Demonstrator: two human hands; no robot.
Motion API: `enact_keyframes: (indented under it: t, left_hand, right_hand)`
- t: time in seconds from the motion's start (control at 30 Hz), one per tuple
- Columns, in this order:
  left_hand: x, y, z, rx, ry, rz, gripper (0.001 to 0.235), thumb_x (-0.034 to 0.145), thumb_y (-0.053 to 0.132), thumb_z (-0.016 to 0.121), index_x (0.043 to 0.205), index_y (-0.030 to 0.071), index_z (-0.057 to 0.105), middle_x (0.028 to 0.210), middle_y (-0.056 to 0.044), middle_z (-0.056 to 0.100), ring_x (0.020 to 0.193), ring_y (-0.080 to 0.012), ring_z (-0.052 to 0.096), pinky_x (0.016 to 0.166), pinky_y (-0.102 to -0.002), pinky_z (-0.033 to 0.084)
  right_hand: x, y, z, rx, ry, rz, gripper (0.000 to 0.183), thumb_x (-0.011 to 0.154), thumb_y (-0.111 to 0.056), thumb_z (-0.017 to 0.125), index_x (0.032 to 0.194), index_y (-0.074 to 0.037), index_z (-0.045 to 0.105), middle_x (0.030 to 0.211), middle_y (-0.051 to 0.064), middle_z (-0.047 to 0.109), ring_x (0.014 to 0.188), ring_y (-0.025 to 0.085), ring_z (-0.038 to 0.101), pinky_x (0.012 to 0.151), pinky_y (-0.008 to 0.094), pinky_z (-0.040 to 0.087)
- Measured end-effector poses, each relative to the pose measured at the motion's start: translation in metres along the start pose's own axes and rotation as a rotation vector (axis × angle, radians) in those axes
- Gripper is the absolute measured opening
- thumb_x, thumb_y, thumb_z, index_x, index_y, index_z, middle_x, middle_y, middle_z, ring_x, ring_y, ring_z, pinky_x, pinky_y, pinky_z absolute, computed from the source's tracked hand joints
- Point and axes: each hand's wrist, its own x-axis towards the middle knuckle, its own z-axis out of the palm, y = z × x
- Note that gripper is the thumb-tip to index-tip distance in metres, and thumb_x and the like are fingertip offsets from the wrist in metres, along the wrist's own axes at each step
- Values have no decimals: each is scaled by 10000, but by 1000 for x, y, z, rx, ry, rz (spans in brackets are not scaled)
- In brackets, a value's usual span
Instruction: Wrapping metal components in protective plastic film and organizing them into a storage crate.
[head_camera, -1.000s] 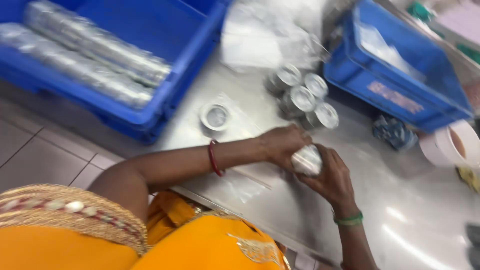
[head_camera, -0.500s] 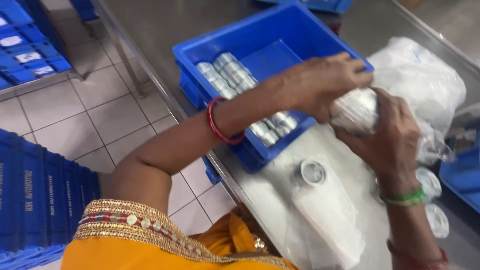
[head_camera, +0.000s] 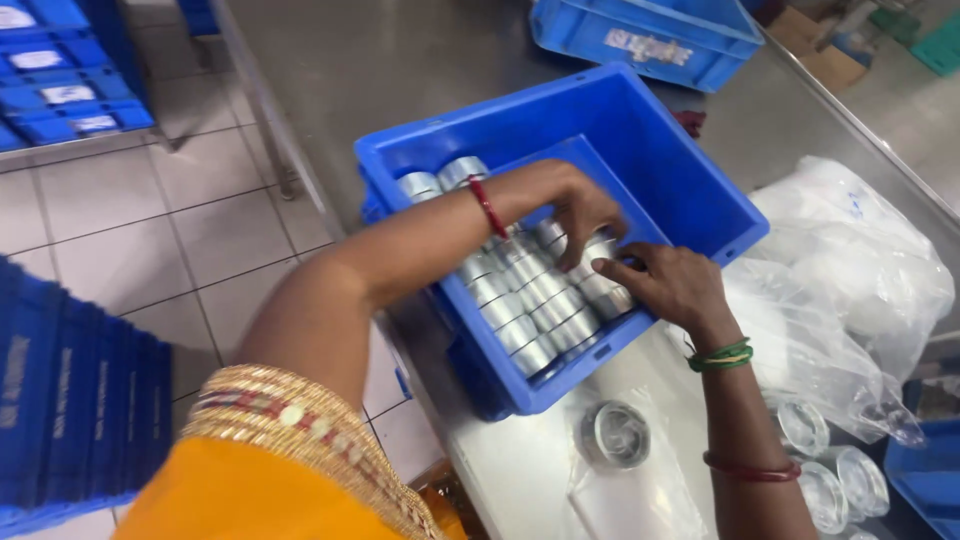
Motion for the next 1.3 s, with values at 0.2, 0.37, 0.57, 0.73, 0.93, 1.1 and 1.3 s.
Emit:
enact_keyframes:
  t: [0.2,0.37,0.57,0.73,0.93,1.1,1.3]
  left_hand:
    - [5,5,4,-55,-174,-18,926,593,300,859,1439,127,527,1367,-126,624,1276,-293,582,1012,-436,496]
    - [13,-10,15,-148,-214,116,1003,620,285,836,1523,158,418,1529,-118,510,1412,-292,468,1137,-441,389]
    - [-2,-3,24,-25,-42,30,1079,681,487,806,1581,189,290,1549,-172,439,1402,-360,449,1119,-511,386]
    - [-17,21,9,-9,200,-139,920,763,588,770,1515,174,437,1501,-230,386,1425,-445,264,1095,-656,267]
    - [55,140,23,218,601,316,411,902,311,779,1252,128,664,1305,-145,621,1311,-360,502,1138,-480,410]
    - [147,281,75,304,292,616,604,768,359,842,1250,67,624,1213,-168,636,1196,-375,564,990,-480,485]
    - [228,327,100,418,334,456,841,691,494,892,1283,11,541,1238,-193,604,1219,-377,541,985,-500,463]
  right_hand:
    - [13,0,-12,137,-197,-110,560,753,-428,769,1260,-202,698,1037,46,784,948,255,749,806,393,571]
    - [9,-5,6,187,-57,-152,568,753,-317,825,1288,-189,684,1088,72,769,976,241,733,848,387,563]
    - [-76,16,8,603,629,-179,278,912,-106,836,1168,-113,727,1097,67,699,942,176,728,788,297,624]
    - [-203,110,7,499,836,149,349,919,-11,753,1248,-79,657,1093,97,705,961,188,720,790,288,608]
    - [-314,199,21,248,46,829,958,710,-311,879,1474,-103,339,1050,251,731,949,400,732,846,478,583]
    - [-305,173,62,229,295,704,1187,592,-436,924,1523,-130,254,1239,296,653,1115,498,636,932,521,526]
    - [-356,143,79,185,154,839,952,619,-380,902,1397,-101,429,1152,278,640,965,460,688,886,499,567]
